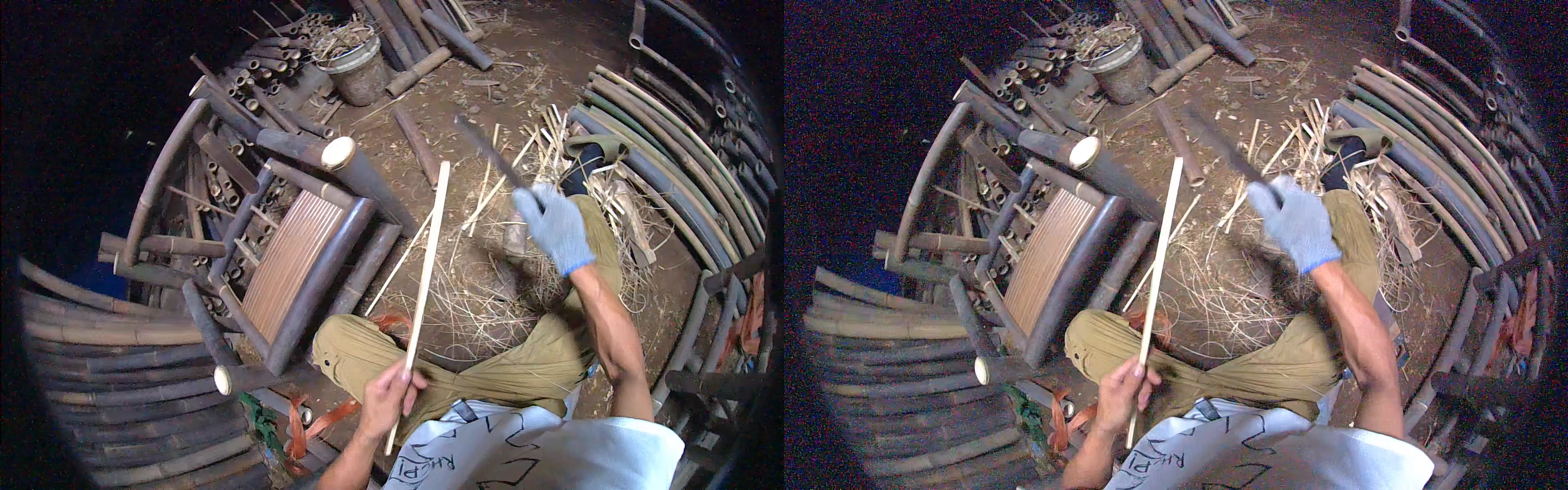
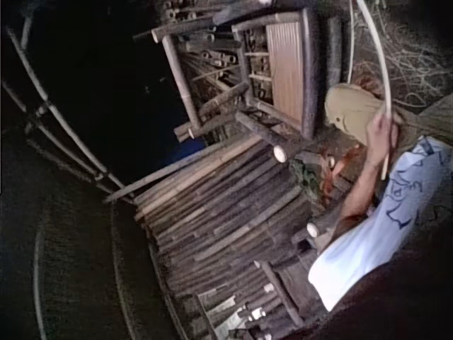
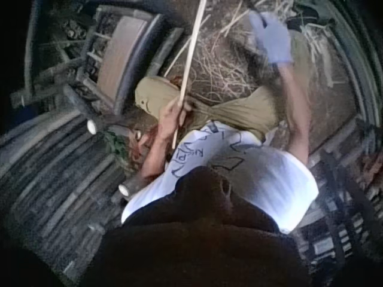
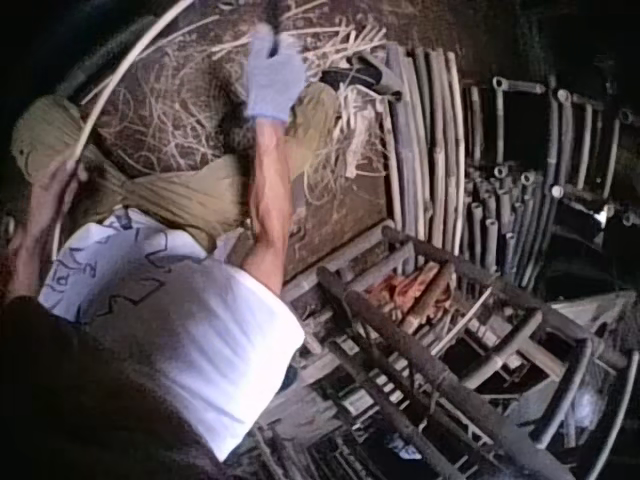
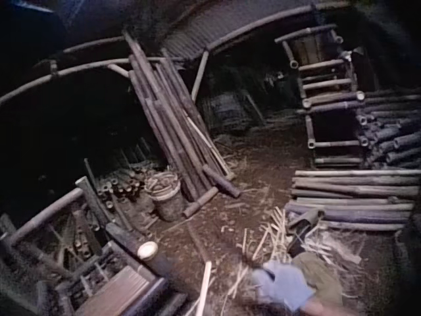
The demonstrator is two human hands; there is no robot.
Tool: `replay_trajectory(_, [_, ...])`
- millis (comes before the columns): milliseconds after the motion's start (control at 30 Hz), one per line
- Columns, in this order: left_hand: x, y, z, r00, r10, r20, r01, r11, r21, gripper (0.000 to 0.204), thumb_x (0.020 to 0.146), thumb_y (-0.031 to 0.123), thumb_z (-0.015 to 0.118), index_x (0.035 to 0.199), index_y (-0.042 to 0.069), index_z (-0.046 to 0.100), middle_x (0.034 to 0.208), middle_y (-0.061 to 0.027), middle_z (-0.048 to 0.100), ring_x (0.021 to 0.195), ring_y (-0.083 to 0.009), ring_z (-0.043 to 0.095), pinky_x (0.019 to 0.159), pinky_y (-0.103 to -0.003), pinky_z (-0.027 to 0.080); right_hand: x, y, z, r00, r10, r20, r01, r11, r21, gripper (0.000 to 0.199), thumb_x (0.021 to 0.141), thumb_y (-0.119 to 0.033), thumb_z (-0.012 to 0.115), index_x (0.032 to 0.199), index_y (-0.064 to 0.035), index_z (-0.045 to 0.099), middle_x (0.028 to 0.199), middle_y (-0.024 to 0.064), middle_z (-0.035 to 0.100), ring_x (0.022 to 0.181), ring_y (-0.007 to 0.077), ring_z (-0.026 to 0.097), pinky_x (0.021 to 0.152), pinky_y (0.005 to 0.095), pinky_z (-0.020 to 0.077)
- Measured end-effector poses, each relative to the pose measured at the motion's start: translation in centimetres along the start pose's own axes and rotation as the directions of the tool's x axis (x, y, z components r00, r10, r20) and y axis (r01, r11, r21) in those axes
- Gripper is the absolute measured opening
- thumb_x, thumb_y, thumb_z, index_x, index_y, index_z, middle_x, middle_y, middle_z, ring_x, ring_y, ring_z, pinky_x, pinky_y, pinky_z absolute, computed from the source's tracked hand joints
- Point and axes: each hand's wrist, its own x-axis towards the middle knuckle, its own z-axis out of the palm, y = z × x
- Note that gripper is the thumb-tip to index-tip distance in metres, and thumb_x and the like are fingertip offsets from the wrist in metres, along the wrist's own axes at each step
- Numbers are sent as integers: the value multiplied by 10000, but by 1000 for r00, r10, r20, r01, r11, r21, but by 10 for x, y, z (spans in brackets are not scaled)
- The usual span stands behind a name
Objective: The person constructs a bamboo chair by whittling bamboo strips with a knife and weaving them through the frame by hand.
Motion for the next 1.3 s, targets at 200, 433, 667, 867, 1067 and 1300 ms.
replay_trajectory(200, [57,43,21,995,94,15,-92,990,-103,404,1059,232,435,1394,15,496,691,-21,573,507,-40,449,427,-207,352,-81,-87,6,868,-364,337,330,931,155,498,812,-581,663,734,-92,618,697,158,646,665,370,660,586,470,514])
replay_trajectory(433, [36,30,46,988,152,20,-151,988,-28,394,1057,219,442,1404,38,482,612,25,476,493,-40,392,444,-197,319,-59,-55,12,976,-199,91,192,979,75,422,822,-513,688,825,-93,644,715,151,660,670,358,662,601,456,516])
replay_trajectory(667, [-16,5,28,996,40,77,-45,996,76,407,1049,189,463,1432,54,481,650,25,529,531,-31,428,477,-186,349,5,15,-5,988,16,-153,-9,999,45,487,944,-506,538,870,-35,634,819,218,651,801,406,643,717,503,497])
replay_trajectory(867, [3,7,18,998,54,-45,-54,999,-1,395,1018,190,539,1392,64,532,798,-1,614,575,-31,469,486,-183,379,-9,-20,-12,941,169,292,-325,688,649,358,962,-374,582,880,-26,580,620,77,548,475,197,551,507,345,485])
replay_trajectory(1067, [9,6,25,989,102,108,-107,994,39,391,1019,150,525,1386,20,505,880,-33,606,609,-66,541,514,-210,450,-3,-51,4,919,169,357,-381,142,913,232,904,-248,691,812,-70,573,578,-14,517,420,106,507,410,265,454])
replay_trajectory(1300, [49,47,20,983,165,79,-149,972,-180,367,1041,194,471,1354,10,520,795,-26,571,530,-58,468,438,-202,359,-33,-45,9,989,-127,-78,141,966,217,325,934,-390,601,937,-66,616,799,192,633,702,399,633,614,483,488])
